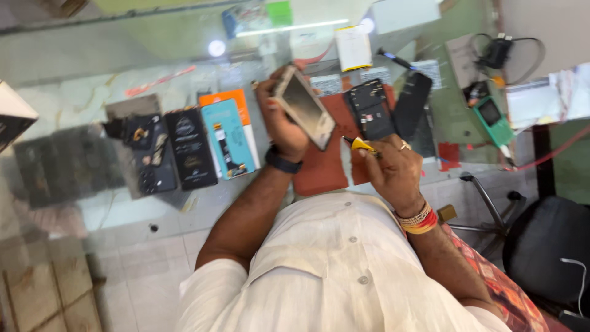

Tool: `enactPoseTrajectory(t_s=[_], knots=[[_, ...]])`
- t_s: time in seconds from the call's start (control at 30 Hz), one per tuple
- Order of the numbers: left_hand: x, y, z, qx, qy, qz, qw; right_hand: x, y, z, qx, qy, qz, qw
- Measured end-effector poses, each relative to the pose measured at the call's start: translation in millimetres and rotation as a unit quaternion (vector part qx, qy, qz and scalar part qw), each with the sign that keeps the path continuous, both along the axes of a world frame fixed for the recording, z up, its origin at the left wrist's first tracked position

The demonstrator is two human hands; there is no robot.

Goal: The person applies adhesive to the edges of a smartphone chassis, then installs a new display assembly and presses it into place. The person handles a smartphone chassis, a display assembly, and an adhesive tube on a glass workbench.

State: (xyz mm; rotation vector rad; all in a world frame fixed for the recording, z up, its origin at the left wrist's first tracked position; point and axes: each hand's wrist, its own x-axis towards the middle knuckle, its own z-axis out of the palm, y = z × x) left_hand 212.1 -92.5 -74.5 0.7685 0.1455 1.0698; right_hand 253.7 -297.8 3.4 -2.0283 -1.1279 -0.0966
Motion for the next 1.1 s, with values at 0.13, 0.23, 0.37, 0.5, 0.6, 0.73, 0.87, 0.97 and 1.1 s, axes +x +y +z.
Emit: enactPoseTrajectory(t_s=[0.13, 0.23, 0.37, 0.5, 0.6, 0.73, 0.87, 0.97, 1.1], knots=[[-7, 6, 21, -0.107, -0.050, -0.026, 0.993, 31, -54, -16, 0.049, -0.020, -0.119, 0.991], [-31, 13, 47, -0.092, -0.071, 0.012, 0.993, 63, -89, -43, 0.235, 0.205, -0.231, 0.922], [-85, 41, 84, -0.058, -0.087, 0.049, 0.993, 101, -127, -74, 0.123, 0.139, -0.332, 0.925], [-146, 63, 107, 0.002, -0.077, 0.167, 0.983, 120, -131, -88, 0.015, 0.017, -0.286, 0.958], [-185, 69, 113, 0.037, -0.063, 0.235, 0.969, 120, -125, -83, -0.018, -0.094, -0.312, 0.945], [-233, 77, 112, 0.089, -0.041, 0.312, 0.945, 102, -109, -67, -0.056, -0.265, -0.301, 0.914], [-269, 81, 108, 0.070, -0.022, 0.348, 0.935, 56, -60, -51, 0.026, -0.051, -0.214, 0.975], [-295, 86, 106, 0.042, -0.031, 0.333, 0.941, -7, 5, -42, 0.031, -0.094, -0.066, 0.993], [-342, 99, 108, 0.041, -0.021, 0.319, 0.947, -93, 98, -19, -0.066, -0.001, 0.047, 0.997]])
